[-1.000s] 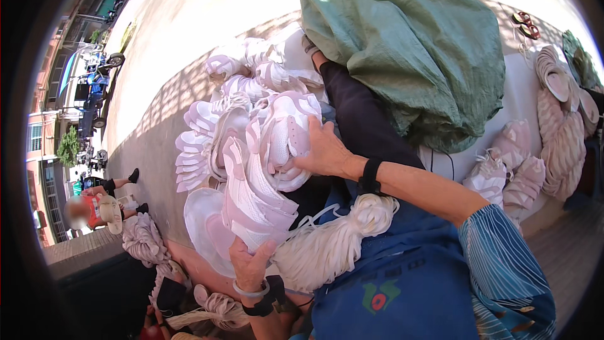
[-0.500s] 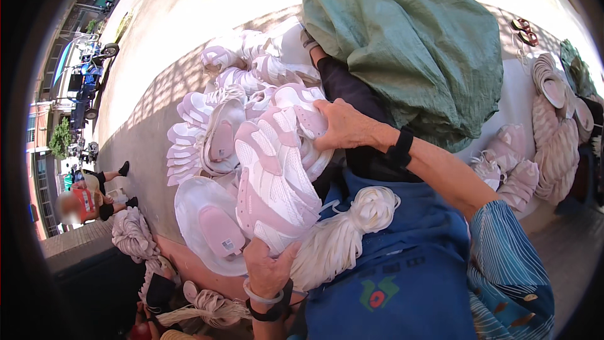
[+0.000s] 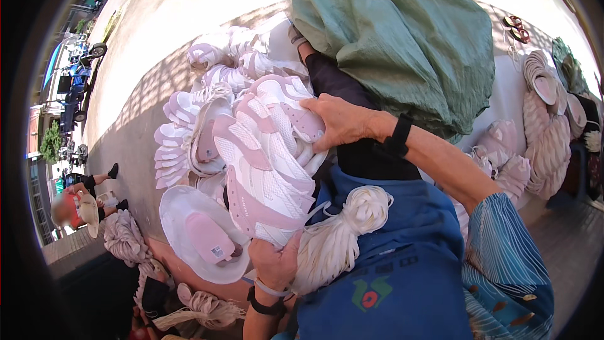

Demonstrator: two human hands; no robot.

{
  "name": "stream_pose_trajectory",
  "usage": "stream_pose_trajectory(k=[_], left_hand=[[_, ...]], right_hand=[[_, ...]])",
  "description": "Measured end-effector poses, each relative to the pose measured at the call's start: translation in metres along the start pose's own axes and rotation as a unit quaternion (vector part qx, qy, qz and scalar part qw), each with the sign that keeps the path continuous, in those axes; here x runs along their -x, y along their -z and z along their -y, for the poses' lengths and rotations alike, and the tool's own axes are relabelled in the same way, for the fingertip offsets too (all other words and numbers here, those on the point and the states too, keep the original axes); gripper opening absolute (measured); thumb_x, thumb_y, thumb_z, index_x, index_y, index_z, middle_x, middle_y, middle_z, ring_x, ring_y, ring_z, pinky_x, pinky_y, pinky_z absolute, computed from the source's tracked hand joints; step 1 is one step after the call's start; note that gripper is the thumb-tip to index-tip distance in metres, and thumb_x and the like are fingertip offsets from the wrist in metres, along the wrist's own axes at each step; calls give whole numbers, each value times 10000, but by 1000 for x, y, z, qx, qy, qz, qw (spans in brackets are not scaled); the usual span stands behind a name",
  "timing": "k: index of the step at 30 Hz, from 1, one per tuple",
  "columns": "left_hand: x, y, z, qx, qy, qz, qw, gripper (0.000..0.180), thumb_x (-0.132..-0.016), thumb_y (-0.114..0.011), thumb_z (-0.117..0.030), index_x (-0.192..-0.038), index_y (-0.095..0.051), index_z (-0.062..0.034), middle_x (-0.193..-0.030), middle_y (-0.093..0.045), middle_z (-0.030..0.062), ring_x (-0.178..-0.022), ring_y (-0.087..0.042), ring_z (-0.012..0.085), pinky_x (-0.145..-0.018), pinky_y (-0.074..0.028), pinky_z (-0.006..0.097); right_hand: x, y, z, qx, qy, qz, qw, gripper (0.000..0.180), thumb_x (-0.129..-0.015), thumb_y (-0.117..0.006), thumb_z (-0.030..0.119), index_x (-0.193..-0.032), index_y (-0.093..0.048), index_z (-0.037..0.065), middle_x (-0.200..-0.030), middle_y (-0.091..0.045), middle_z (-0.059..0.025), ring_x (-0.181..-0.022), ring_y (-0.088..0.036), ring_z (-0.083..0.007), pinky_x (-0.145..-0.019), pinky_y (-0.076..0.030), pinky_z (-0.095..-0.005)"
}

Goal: The recorder is lacing a white and pink shoe as part of a manufacturing or assembly process.

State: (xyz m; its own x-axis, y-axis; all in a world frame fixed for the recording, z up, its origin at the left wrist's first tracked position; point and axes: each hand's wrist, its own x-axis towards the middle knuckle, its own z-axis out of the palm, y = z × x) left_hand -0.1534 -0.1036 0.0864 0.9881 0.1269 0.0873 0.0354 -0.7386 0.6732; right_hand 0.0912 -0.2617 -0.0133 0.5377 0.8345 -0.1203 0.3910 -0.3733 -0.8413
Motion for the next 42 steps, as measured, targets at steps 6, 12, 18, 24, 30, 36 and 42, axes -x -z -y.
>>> stream_pose_trajectory(k=[6,12,18,24,30,36,42], left_hand=[[-13,-2,-9,160,118,-83,977,182,-763,-725,-50,-910,-678,48,-869,-693,176,-776,-676,312,-694,-503,341],[-9,-48,-2,-43,-97,112,988,141,-701,-731,-64,-763,-620,-4,-723,-621,157,-646,-598,368,-607,-481,431],[-34,-53,15,-95,-140,154,974,244,-682,-668,-52,-902,-585,12,-855,-601,198,-801,-598,358,-707,-488,445],[-59,-62,29,-160,-155,157,962,252,-682,-640,-39,-913,-571,38,-841,-600,201,-801,-596,362,-744,-486,432],[-56,-54,0,-152,-100,162,970,379,-738,-717,-124,-1008,-531,66,-935,-582,231,-871,-581,387,-761,-481,439],[-40,-22,-17,-128,-83,102,983,416,-753,-733,-145,-1066,-532,40,-1012,-599,224,-907,-607,353,-762,-500,408],[-73,-5,17,-108,-60,-21,992,951,-636,-837,-179,-1392,-294,13,-1376,-380,281,-1244,-437,391,-1019,-388,413]], right_hand=[[9,1,3,22,10,24,999,872,-621,-788,294,-1326,-421,-66,-1027,-523,-279,-976,-525,-398,-882,-428,-377],[17,7,7,38,34,79,996,793,-669,-762,233,-1341,-429,-24,-1055,-553,-264,-992,-556,-387,-883,-441,-377],[14,20,-15,-25,27,30,999,604,-710,-597,82,-1289,-474,-40,-973,-631,-252,-904,-633,-359,-797,-491,-398],[-13,18,0,-28,-62,14,998,516,-830,-527,227,-1270,-493,-41,-929,-643,-239,-778,-649,-325,-752,-499,-381],[-11,17,24,232,62,20,971,512,-890,-527,450,-1033,-557,-40,-862,-618,-269,-769,-614,-446,-741,-489,-466],[20,21,60,164,-87,-76,980,607,-880,-588,445,-1204,-511,-63,-1083,-558,-298,-943,-588,-420,-868,-464,-462],[29,-2,83,156,87,-83,980,708,-763,-719,326,-1327,-447,-5,-1228,-484,-280,-1106,-511,-425,-973,-418,-436]])
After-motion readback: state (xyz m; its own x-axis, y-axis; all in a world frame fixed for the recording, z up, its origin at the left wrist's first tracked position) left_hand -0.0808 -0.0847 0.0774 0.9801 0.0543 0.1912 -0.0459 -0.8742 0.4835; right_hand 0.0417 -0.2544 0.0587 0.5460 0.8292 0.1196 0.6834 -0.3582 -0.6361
